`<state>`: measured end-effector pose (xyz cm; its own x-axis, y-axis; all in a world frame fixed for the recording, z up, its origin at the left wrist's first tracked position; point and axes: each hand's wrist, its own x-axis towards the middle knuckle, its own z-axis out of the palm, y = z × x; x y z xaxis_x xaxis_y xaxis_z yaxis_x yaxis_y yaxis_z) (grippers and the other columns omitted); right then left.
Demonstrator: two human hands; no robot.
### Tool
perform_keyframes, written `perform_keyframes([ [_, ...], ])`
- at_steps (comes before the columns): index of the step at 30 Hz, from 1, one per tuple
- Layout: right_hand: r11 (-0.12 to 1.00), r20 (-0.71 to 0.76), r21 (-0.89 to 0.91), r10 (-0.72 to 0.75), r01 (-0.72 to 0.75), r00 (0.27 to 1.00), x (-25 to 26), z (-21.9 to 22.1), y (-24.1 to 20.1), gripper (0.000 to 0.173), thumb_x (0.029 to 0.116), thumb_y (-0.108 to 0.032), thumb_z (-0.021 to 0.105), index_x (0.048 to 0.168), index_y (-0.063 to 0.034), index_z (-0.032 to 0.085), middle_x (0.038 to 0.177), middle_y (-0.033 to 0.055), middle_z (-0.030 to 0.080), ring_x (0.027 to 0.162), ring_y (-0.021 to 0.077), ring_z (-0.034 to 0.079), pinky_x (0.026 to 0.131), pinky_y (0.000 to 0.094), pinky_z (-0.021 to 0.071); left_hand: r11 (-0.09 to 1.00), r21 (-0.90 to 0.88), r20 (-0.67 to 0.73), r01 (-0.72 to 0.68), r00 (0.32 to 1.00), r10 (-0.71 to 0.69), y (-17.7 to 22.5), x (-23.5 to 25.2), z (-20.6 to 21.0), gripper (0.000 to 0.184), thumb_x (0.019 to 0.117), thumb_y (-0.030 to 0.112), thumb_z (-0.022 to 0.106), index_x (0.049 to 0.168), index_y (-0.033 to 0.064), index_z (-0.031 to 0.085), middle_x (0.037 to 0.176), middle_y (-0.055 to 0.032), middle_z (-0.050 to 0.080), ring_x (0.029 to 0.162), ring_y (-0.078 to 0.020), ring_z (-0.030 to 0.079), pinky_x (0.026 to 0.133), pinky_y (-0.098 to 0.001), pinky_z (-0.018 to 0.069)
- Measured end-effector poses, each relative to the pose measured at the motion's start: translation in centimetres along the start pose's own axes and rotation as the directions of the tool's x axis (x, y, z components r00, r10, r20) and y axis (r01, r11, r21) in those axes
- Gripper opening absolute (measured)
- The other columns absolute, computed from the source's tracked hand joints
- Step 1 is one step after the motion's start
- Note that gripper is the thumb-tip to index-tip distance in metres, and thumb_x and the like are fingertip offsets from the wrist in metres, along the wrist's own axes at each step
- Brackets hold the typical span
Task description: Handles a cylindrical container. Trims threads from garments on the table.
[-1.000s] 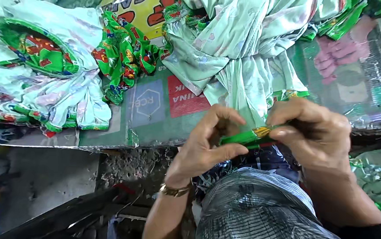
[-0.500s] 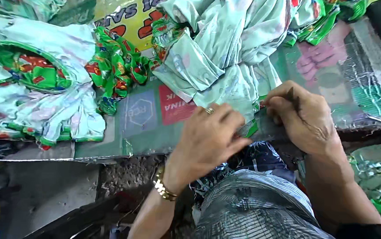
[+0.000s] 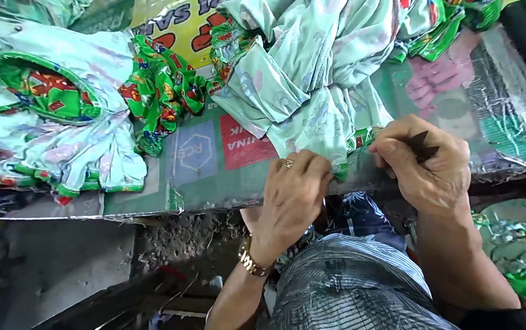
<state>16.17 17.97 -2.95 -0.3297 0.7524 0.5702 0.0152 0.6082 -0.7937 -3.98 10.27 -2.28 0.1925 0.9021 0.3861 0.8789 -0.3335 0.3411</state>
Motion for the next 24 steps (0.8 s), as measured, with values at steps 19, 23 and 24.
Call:
perform_keyframes([
  [19,0.999,0.064,0.017,0.033,-0.034,0.997,0.1,3.5,-0.8,0.019,0.0912,0.001,0.060,0.110,-0.0025,0.063,0.096,0.0002,0.067,0.074,-0.0015,0.061,0.063,0.0126,0.0528,0.192,-0.978,-0.026,0.080,0.868,-0.496,-0.1,-1.7,0.0,0.014,0.1012,0.036,0.060,0.091,0.0260,0.063,0.081,0.0101,0.061,0.075,-0.0009,0.062,0.068,-0.0210,0.0545],
  [23,0.997,0.073,0.005,-0.075,0.075,0.995,0.1,3.6,-0.6,0.020,0.0888,0.002,0.058,0.109,-0.0006,0.058,0.093,0.0016,0.063,0.078,-0.0020,0.060,0.068,0.0108,0.0519,0.898,-0.409,-0.269,0.166,0.918,-0.292,0.7,-1.6,0.2,0.039,0.0934,0.019,0.075,0.127,0.0111,0.057,0.077,0.0033,0.058,0.065,-0.0054,0.054,0.060,-0.0220,0.0481],
  [24,0.994,0.073,-0.014,-0.103,0.105,0.992,0.1,3.9,-0.6,0.019,0.0888,0.001,0.059,0.108,-0.0007,0.058,0.092,0.0021,0.062,0.077,-0.0014,0.058,0.067,0.0108,0.0505,0.951,-0.263,-0.286,0.162,0.929,-0.237,0.8,-1.4,0.1,0.039,0.0937,0.019,0.073,0.130,0.0094,0.061,0.082,0.0008,0.063,0.067,-0.0087,0.057,0.063,-0.0267,0.0484],
])
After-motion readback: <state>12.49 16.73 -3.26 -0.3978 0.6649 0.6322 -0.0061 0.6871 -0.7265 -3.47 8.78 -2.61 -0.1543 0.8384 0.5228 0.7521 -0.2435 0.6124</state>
